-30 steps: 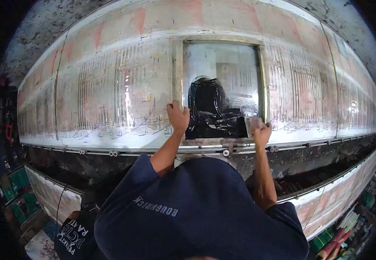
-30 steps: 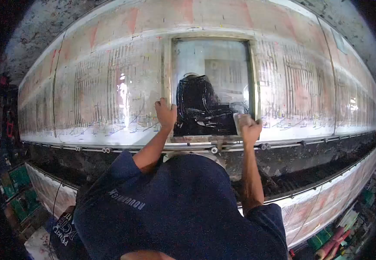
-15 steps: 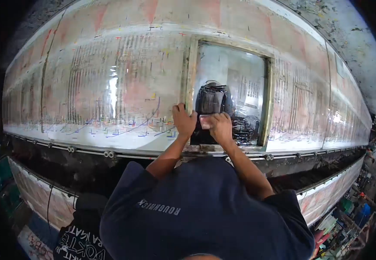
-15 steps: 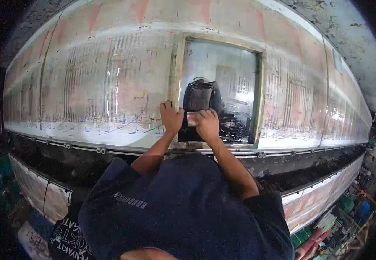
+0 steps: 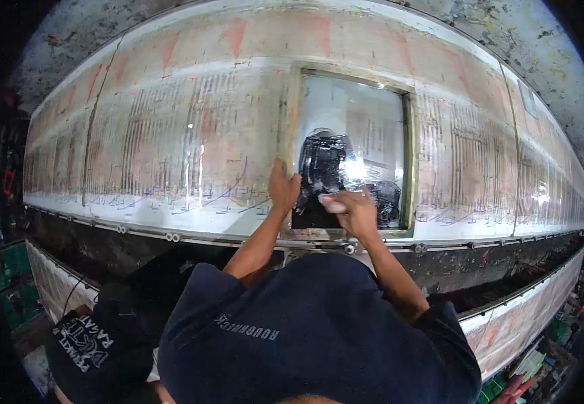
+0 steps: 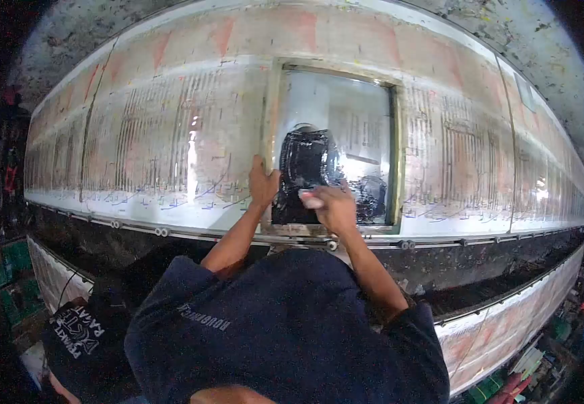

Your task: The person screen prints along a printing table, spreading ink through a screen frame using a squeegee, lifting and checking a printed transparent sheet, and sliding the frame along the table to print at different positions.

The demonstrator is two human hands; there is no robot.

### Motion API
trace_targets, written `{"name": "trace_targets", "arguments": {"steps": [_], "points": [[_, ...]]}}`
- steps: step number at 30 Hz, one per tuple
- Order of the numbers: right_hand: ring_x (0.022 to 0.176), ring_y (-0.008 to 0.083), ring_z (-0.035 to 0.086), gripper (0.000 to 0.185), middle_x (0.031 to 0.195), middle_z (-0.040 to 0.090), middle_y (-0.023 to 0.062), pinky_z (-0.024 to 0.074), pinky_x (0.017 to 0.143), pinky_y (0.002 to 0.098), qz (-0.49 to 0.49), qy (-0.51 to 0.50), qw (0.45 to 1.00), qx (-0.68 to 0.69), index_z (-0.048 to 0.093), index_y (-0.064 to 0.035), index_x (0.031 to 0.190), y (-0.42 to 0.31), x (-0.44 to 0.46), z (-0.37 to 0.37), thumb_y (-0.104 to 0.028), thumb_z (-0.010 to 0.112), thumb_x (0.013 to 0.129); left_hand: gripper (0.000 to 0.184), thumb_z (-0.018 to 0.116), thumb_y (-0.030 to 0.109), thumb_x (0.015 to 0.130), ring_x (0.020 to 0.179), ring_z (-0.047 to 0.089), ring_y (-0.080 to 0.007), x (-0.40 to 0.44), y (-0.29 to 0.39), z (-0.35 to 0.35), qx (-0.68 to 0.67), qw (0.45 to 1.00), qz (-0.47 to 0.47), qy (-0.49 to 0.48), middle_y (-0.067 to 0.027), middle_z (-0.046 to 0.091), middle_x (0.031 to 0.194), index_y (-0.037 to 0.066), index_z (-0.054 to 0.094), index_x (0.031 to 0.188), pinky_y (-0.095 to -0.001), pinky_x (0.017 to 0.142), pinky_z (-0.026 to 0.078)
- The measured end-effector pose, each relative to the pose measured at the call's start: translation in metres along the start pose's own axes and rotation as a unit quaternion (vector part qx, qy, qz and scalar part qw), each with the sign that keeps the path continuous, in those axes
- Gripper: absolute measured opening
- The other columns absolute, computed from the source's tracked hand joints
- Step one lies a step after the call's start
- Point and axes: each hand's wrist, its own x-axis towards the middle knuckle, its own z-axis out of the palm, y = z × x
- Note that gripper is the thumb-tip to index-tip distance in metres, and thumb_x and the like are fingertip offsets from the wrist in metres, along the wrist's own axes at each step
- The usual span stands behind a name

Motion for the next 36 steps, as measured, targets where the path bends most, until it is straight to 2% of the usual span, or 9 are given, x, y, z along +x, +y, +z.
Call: {"name": "trace_targets", "arguments": {"steps": [2,3,4,7,11,19,27,31,36], "points": [[0.111,0.0274,0.072,0.072,0.110,0.076,0.0148,0.0551,0.102,0.0417,0.183,0.137,0.970,0.079,0.050,-0.0016,0.146,0.070,-0.050,0.003,-0.002,0.076,0.079,0.063,0.072,0.014,0.081,0.110,0.064,-0.0507,0.000,0.016,0.003,-0.011,1.000,0.006,-0.008,-0.0325,0.067,0.113,-0.004,0.049,0.137,-0.0554,0.096,0.049],[0.104,0.0234,0.073,0.085,0.110,0.076,0.0159,0.0575,0.097,0.0356,0.231,0.198,0.864,0.401,0.029,0.0030,0.156,0.083,-0.049,-0.023,-0.001,0.070,0.082,0.062,0.071,0.013,0.082,0.109,0.064,-0.0510,-0.005,0.032,0.001,-0.043,0.998,-0.039,-0.015,-0.0329,0.068,0.112,-0.004,0.049,0.136,-0.0556,0.096,0.049],[0.104,0.0243,0.073,0.087,0.116,0.076,0.0181,0.0579,0.093,0.0318,0.282,0.259,0.799,0.464,0.026,0.0025,0.157,0.106,-0.066,-0.052,-0.011,0.072,0.085,0.060,0.071,0.011,0.082,0.109,0.065,-0.0514,-0.011,0.046,0.006,-0.074,0.993,-0.086,-0.021,-0.0333,0.068,0.111,-0.004,0.048,0.136,-0.0557,0.096,0.049],[0.073,0.0149,0.069,0.029,0.091,0.073,0.0099,0.0555,0.062,0.0299,0.478,0.280,0.726,0.408,0.073,0.0003,0.111,0.224,-0.119,-0.088,-0.024,0.065,0.098,0.055,0.070,0.010,0.083,0.107,0.065,-0.0518,-0.018,0.051,0.092,-0.087,0.995,-0.008,0.050,-0.0338,0.068,0.108,-0.003,0.048,0.132,-0.0560,0.095,0.049],[0.066,0.0157,0.065,0.022,0.076,0.068,0.0057,0.0499,0.055,0.0305,0.449,0.313,0.766,0.336,0.074,0.0028,0.092,0.354,-0.142,-0.145,-0.017,0.067,0.086,0.052,0.070,0.012,0.085,0.106,0.065,-0.0513,-0.039,0.126,0.185,-0.064,0.997,-0.048,0.001,-0.0343,0.067,0.110,-0.001,0.047,0.129,-0.0552,0.094,0.050],[0.072,0.0140,0.066,0.028,0.089,0.073,0.0072,0.0544,0.063,0.0293,0.517,0.283,0.721,0.366,0.075,0.0012,0.109,0.362,-0.205,-0.178,-0.009,0.064,0.085,0.051,0.069,0.014,0.087,0.113,0.059,-0.0533,-0.099,0.135,0.237,-0.005,0.997,0.049,0.053,-0.0350,0.062,0.116,-0.005,0.050,0.130,-0.0568,0.099,0.045],[0.092,0.0210,0.067,0.030,0.107,0.073,0.0078,0.0565,0.082,0.0346,0.423,0.268,0.832,0.241,0.074,-0.0008,0.110,0.349,-0.212,-0.154,-0.010,0.069,0.082,0.048,0.076,0.021,0.083,0.117,0.049,-0.0449,-0.103,0.147,0.231,0.149,0.987,0.035,0.049,-0.0247,0.051,0.118,-0.002,0.058,0.122,-0.0558,0.104,0.038],[0.104,0.0367,0.068,0.026,0.106,0.074,0.0144,0.0404,0.112,0.0530,0.243,0.045,0.968,-0.034,0.075,-0.0071,0.102,0.243,-0.149,-0.145,-0.014,0.077,0.077,0.045,0.077,0.018,0.082,0.114,0.050,-0.0447,-0.103,0.145,0.232,0.094,0.992,0.039,0.071,-0.0248,0.053,0.114,-0.003,0.058,0.117,-0.0547,0.101,0.040],[0.098,0.0369,0.070,0.027,0.103,0.076,0.0133,0.0407,0.112,0.0595,0.012,-0.064,0.997,-0.048,0.076,-0.0130,0.112,0.255,0.037,-0.125,-0.010,0.070,0.085,0.050,0.080,0.018,0.079,0.115,0.050,-0.0460,-0.098,0.147,0.225,0.067,0.997,0.019,0.047,-0.0241,0.051,0.115,-0.003,0.056,0.118,-0.0581,0.102,0.040]]}}
